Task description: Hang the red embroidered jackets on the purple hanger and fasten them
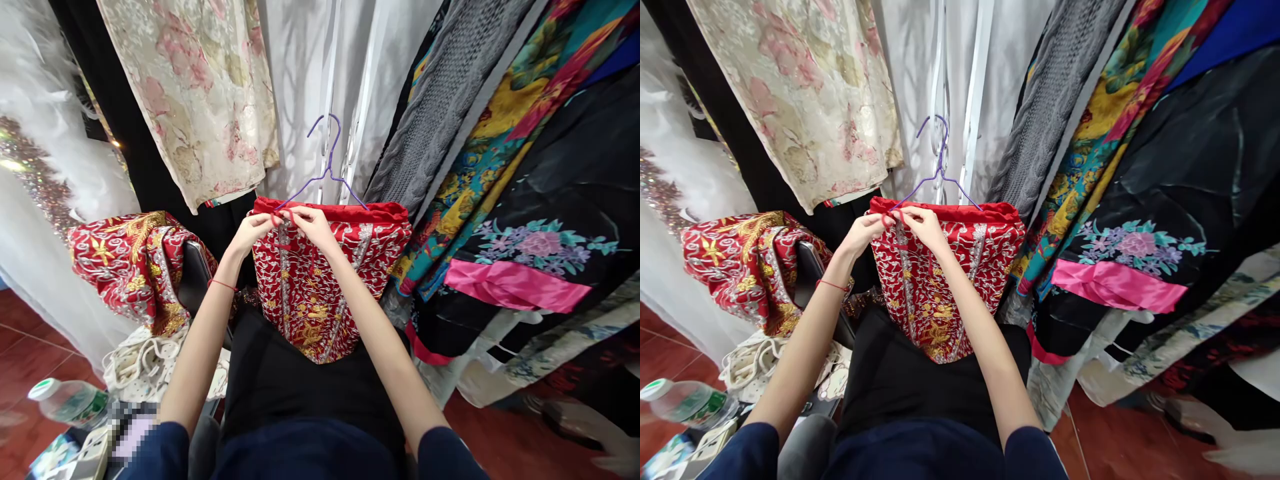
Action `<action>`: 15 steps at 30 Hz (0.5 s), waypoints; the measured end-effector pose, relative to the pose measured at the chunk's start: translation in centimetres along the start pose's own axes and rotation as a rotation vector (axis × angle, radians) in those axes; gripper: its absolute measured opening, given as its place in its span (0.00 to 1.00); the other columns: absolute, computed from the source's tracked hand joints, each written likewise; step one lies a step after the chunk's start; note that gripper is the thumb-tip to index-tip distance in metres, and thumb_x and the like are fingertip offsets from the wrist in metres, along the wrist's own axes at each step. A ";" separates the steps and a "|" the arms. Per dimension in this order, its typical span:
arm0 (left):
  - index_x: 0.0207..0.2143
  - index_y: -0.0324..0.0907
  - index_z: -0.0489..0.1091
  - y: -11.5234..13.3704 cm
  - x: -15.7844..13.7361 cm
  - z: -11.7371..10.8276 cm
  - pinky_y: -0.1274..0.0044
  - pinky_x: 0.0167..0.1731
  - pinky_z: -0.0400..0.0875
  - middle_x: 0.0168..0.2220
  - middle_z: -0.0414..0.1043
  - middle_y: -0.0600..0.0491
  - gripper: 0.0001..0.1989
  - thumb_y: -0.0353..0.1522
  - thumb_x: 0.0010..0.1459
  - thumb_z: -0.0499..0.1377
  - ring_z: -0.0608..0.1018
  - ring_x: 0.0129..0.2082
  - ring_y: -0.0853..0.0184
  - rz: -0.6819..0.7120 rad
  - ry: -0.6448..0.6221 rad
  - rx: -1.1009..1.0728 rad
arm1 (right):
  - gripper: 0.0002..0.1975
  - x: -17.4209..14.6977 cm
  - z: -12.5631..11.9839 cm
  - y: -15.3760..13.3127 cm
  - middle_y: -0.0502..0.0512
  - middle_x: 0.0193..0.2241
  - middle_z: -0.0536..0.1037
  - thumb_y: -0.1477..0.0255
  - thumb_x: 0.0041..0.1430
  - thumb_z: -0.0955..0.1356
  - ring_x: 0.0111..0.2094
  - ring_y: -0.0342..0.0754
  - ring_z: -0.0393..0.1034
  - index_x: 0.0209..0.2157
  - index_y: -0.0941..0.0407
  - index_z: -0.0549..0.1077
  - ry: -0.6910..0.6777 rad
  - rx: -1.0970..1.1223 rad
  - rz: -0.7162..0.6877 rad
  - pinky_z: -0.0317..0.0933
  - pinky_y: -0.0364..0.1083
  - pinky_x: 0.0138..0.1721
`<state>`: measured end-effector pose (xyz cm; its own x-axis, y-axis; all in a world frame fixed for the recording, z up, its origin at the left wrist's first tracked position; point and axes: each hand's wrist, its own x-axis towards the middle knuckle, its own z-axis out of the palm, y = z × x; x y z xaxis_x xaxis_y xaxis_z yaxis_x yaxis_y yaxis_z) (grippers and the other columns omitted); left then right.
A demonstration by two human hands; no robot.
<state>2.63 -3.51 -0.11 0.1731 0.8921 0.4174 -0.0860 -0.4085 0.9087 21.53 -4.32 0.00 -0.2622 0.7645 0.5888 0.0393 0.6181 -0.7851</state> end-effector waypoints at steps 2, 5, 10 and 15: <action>0.30 0.39 0.81 0.5 -0.4 -0.3 0.80 0.29 0.67 0.27 0.76 0.52 0.19 0.43 0.41 0.75 0.72 0.26 0.73 -0.029 -0.124 0.109 | 0.17 0.2 -0.2 0.2 0.51 0.32 0.77 0.59 0.62 0.68 0.22 0.40 0.57 0.42 0.56 0.81 -0.039 -0.068 -0.066 0.54 0.43 0.25; 0.33 0.40 0.82 1.1 -0.5 -0.5 0.74 0.41 0.72 0.35 0.81 0.49 0.22 0.46 0.40 0.74 0.78 0.35 0.66 -0.051 -0.208 0.188 | 0.12 0.4 -0.6 0.1 0.53 0.36 0.76 0.66 0.64 0.68 0.26 0.41 0.61 0.43 0.54 0.82 -0.125 -0.341 -0.171 0.59 0.43 0.31; 0.33 0.38 0.82 1.4 -0.4 0.1 0.76 0.38 0.70 0.33 0.80 0.50 0.21 0.45 0.42 0.73 0.77 0.32 0.68 -0.085 -0.152 0.212 | 0.13 0.4 -0.4 -1.2 0.54 0.40 0.77 0.71 0.68 0.65 0.38 0.47 0.71 0.46 0.53 0.80 -0.116 -0.738 -0.236 0.61 0.44 0.37; 0.30 0.38 0.78 0.6 -0.5 1.8 0.78 0.32 0.69 0.29 0.77 0.52 0.15 0.41 0.47 0.70 0.75 0.29 0.70 0.026 0.075 0.156 | 0.15 0.1 0.4 -1.6 0.57 0.48 0.79 0.72 0.70 0.59 0.45 0.52 0.74 0.48 0.54 0.76 -0.019 -0.865 -0.183 0.64 0.47 0.42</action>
<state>4.28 -4.51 0.24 0.0989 0.8904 0.4443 0.0649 -0.4513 0.8900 21.06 -5.27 1.27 -0.3520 0.6414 0.6816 0.7086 0.6584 -0.2536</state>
